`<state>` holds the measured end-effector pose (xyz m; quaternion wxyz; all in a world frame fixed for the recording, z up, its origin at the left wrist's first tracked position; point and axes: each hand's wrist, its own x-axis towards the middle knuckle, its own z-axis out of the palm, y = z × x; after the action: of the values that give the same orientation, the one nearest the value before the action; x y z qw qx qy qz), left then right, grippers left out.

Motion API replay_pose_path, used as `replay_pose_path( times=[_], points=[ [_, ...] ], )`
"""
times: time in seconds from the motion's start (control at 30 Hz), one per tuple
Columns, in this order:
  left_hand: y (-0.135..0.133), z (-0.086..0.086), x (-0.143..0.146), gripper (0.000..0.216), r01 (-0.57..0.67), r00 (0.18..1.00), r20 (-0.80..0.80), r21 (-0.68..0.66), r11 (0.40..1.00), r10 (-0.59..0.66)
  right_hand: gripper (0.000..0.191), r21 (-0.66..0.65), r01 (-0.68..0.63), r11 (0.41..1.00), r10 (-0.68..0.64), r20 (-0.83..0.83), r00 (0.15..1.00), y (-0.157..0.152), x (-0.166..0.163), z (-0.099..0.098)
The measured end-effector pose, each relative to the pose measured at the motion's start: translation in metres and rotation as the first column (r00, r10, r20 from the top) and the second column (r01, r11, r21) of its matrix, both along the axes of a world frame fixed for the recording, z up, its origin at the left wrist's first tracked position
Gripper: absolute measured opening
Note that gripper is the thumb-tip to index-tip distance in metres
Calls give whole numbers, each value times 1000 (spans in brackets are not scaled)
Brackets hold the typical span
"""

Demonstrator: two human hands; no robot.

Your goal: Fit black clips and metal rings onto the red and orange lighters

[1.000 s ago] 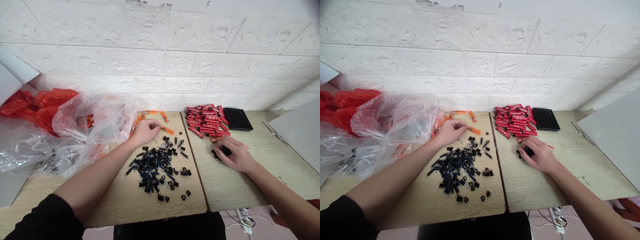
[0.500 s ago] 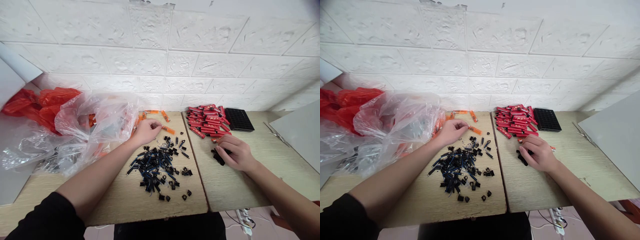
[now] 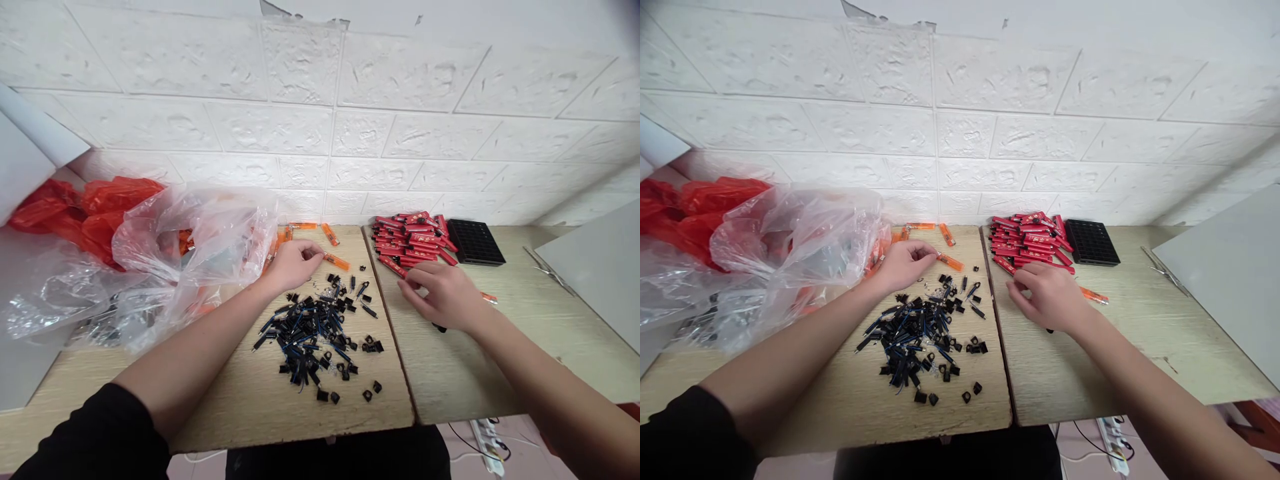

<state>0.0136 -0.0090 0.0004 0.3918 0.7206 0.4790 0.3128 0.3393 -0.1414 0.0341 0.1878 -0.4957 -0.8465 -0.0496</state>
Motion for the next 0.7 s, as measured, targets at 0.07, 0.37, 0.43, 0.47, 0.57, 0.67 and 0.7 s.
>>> replay_pose_path(
  times=[0.07, 0.37, 0.43, 0.47, 0.57, 0.67, 0.7],
  points=[
    [1, -2, 0, 17, -3, 1000, 0, 0, 1000, 3, 21, -46, 24, 999, -24, 0, 1000, 5, -19, 6],
    [5, -7, 0, 17, 2, 1000, 2, 20, 1000, -2, 21, -103, 7, 995, -19, -116, 993, 16, -65, -5],
    [5, -6, 1, 17, 4, 1000, -2, 20, 1000, -4, 25, -100, 15, 995, -29, -136, 990, 17, -66, -12],
    [4, -5, 2, 16, 8, 1000, -3, 23, 1000, -8, 27, -97, 19, 995, -32, -137, 990, 17, -66, -14],
    [4, -2, 5, 15, 3, 1000, -16, 38, 999, -2, 31, -82, 24, 996, -34, -129, 991, 16, -66, -20],
    [3, 1, 8, 14, -21, 999, -34, 37, 999, 22, 33, -81, 17, 997, -27, -125, 992, 17, -66, -22],
    [3, 1, 8, 14, -24, 999, -40, 40, 999, 26, 33, -84, 14, 996, -24, -127, 992, 17, -66, -23]
  ],
)
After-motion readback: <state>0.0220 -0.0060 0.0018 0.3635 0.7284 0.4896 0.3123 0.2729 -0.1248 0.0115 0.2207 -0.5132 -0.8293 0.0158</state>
